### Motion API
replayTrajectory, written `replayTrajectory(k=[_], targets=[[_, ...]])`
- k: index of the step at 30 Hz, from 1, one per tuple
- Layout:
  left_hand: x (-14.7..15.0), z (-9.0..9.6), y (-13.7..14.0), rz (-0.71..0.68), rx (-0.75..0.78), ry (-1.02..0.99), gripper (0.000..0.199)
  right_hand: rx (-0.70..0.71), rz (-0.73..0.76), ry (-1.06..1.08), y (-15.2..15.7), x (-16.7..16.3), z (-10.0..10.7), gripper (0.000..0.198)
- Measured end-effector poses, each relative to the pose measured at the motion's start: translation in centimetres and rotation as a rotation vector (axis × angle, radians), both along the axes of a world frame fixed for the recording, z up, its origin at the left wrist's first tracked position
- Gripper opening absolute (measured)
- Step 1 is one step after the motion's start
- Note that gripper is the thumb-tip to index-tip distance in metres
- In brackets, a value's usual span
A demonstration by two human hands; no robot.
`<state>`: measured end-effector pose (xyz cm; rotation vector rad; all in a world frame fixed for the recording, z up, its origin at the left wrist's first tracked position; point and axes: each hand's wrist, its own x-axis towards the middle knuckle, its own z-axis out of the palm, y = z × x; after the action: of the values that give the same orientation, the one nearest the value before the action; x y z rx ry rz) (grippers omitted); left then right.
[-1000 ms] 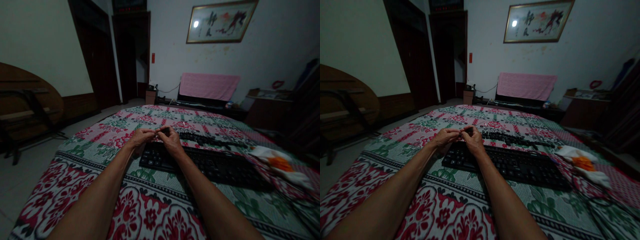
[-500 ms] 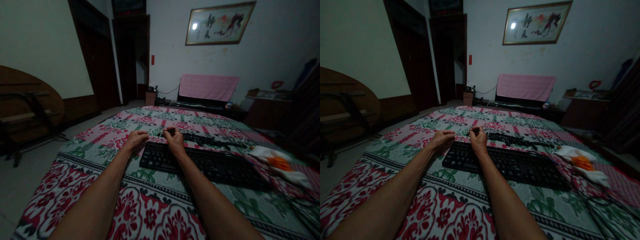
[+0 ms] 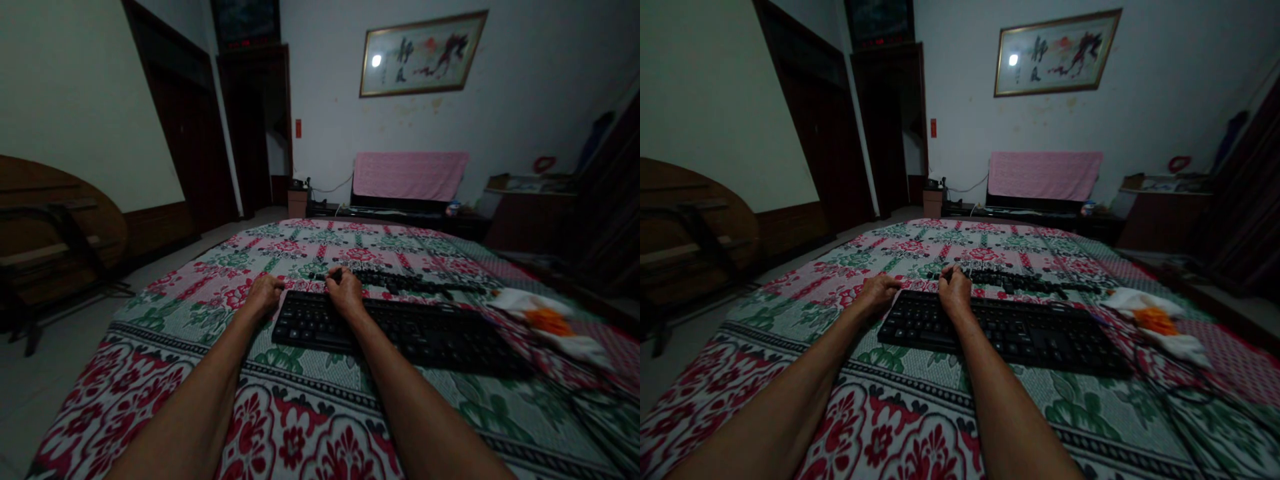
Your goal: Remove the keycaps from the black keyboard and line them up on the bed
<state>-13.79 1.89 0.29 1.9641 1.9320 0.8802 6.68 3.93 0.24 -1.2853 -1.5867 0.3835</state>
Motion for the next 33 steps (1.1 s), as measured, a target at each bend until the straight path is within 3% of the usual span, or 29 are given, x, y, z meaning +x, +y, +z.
replayTrajectory(k=[4,10,14,26,33], targets=[[1.0,0.4,1.2,0.014,0.017,0.004,0.031,0.013,-0.014,0.0,0.0,0.0,-0.1,0.01],[3.3,1.4,5.2,-0.038,0.02,-0.008,0.043,0.005,-0.008,0.003,-0.2,-0.1,0.2,0.011],[3.9,1.2,6.6,-0.041,-0.012,-0.04,0.045,0.011,0.003,0.008,-0.3,-0.1,0.2,0.011],[3.3,-0.1,7.0,-0.066,0.047,-0.067,0.037,0.02,0.015,0.043,-0.3,-0.2,0.0,0.011],[3.5,0.1,6.8,-0.055,0.021,-0.127,0.035,0.024,0.032,0.05,-0.4,-0.1,0.0,0.011]])
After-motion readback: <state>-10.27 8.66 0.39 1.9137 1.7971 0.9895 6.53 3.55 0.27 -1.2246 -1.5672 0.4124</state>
